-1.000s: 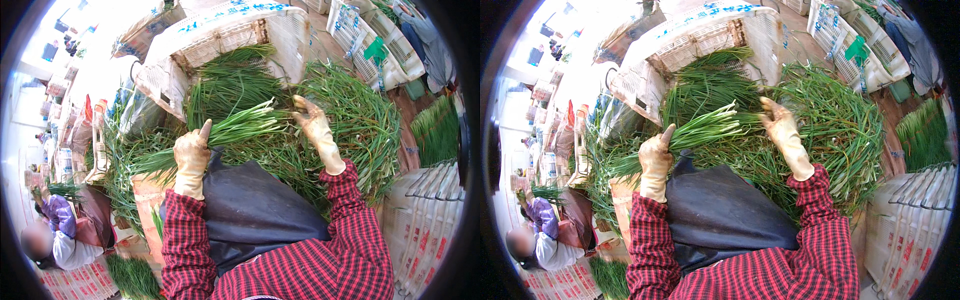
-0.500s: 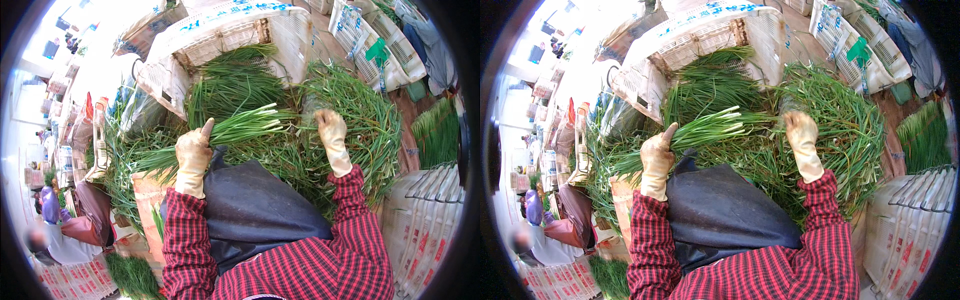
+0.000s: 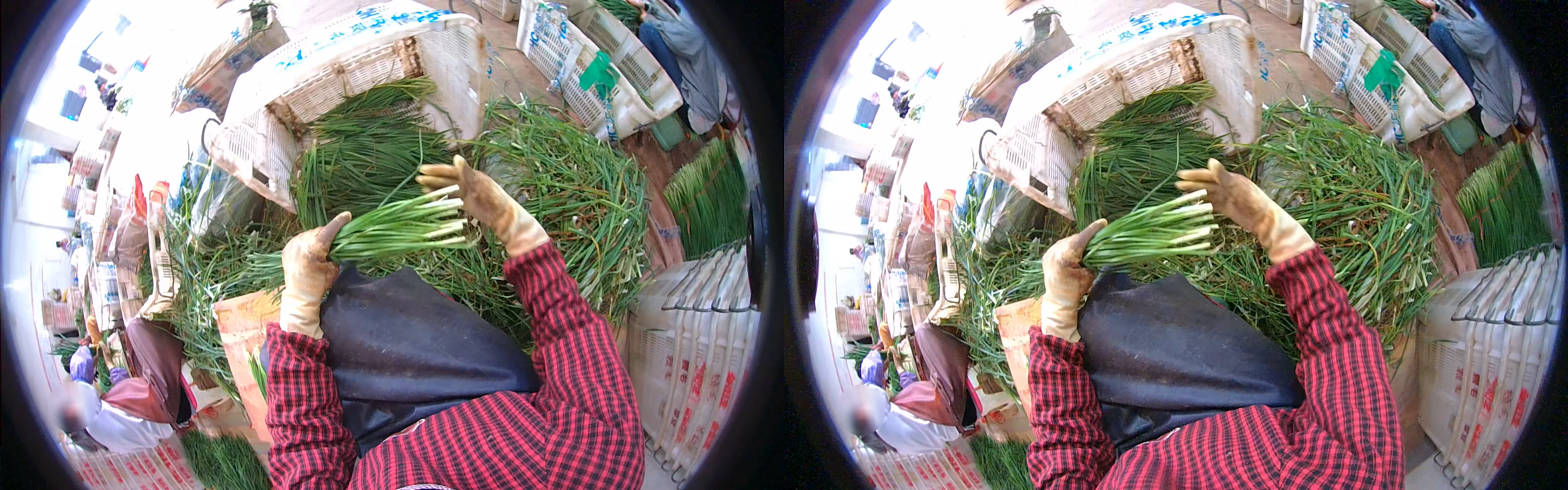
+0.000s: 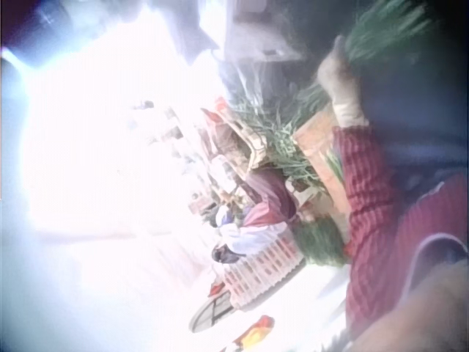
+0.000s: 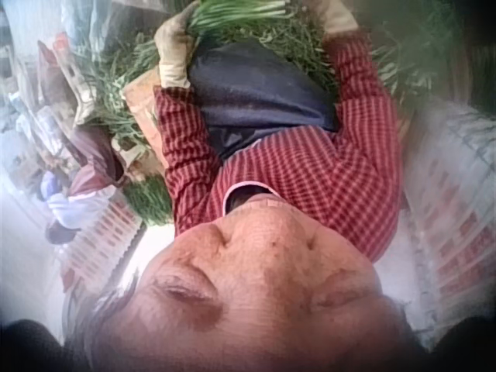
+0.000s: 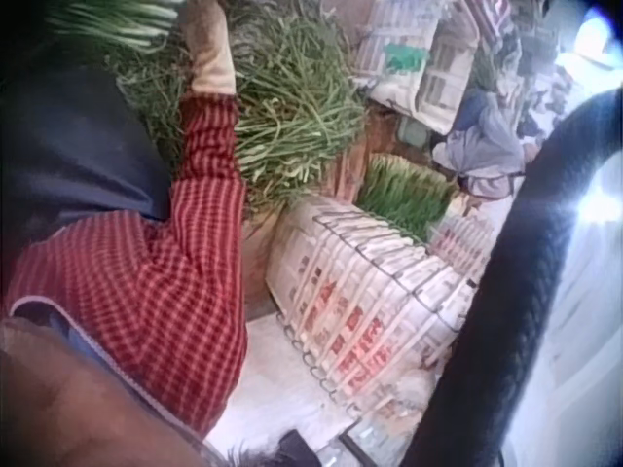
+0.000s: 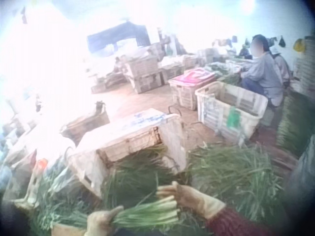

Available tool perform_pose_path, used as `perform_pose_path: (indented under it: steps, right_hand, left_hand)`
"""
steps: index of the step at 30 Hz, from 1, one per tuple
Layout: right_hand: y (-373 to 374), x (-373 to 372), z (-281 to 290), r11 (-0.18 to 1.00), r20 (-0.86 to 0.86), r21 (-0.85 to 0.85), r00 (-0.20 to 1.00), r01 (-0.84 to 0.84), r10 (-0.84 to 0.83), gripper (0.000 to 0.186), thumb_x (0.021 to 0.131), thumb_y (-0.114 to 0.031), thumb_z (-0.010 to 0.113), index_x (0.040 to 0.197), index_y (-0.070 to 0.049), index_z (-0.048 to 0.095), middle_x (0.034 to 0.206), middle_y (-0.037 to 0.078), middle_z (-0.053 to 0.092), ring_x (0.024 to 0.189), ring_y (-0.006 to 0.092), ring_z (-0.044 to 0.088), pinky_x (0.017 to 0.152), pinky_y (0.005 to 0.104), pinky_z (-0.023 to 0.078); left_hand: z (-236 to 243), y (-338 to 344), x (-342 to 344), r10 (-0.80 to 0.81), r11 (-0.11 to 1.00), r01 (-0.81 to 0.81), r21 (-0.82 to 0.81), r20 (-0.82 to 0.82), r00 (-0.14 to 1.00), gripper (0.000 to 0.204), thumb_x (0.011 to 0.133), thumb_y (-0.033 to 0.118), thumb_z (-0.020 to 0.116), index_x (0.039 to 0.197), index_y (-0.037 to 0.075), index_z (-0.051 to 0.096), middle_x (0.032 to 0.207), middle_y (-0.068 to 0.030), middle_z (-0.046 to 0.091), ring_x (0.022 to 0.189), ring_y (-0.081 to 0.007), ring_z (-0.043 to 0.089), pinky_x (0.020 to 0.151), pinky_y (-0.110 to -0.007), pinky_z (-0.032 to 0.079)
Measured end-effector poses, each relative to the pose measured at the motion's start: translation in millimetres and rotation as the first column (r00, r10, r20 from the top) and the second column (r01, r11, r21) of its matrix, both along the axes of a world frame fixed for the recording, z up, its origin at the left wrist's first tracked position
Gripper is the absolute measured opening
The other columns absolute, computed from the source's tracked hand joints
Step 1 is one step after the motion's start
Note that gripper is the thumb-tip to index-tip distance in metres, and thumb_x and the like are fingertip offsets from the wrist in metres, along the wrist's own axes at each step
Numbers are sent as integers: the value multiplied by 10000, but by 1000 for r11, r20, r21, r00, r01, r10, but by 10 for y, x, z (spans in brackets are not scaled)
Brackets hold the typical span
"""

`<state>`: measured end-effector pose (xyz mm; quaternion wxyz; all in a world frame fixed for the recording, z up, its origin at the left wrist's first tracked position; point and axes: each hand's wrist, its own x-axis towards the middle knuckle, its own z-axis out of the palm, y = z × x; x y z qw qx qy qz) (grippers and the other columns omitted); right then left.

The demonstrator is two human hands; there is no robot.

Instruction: The person assembles a bundle of green onions, secures it with a red tie, and then gathers and cleans more individual green onions from a crate.

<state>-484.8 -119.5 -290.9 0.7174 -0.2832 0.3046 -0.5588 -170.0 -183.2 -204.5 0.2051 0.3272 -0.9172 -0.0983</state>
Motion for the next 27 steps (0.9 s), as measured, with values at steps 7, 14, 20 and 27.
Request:
perform_pose_path:
  steps: [7,14,20,27]
  right_hand:
    - [-268,12,100,972,275,234,958,12,-78,87,845,-159,661,838,-84,619,573,-89,425,472,48,401,572,272,432]
    - [260,-230,-571,719,167,517,769,465,-617,282,952,-273,593,929,6,626,555,-72,382,444,87,330,611,326,476]
    - [565,-635,-518,745,-793,504,576,438,199,295,852,-208,670,1107,-61,646,780,67,668,584,136,605,644,276,509]
    - [349,310,738,760,-751,-626,-127,-176,-648,736,776,-239,755,1419,-146,408,1265,100,595,1000,283,632,830,404,525]
  left_hand:
    - [-113,-14,-10,-4,1000,4,2,71,997,639,638,46,712,1243,212,593,776,-75,642,732,-304,636,646,-415,503]
    - [-48,-7,3,75,996,-66,-52,198,977,619,657,25,680,1238,225,606,797,-69,650,739,-295,642,653,-401,507]
    - [-12,-45,168,300,949,-296,-104,20,954,643,637,15,670,1238,235,608,829,-75,649,767,-289,643,671,-401,510]
    - [-61,-22,158,367,910,-276,-311,290,884,625,645,42,665,1230,249,592,784,-46,612,723,-274,630,642,-412,507]
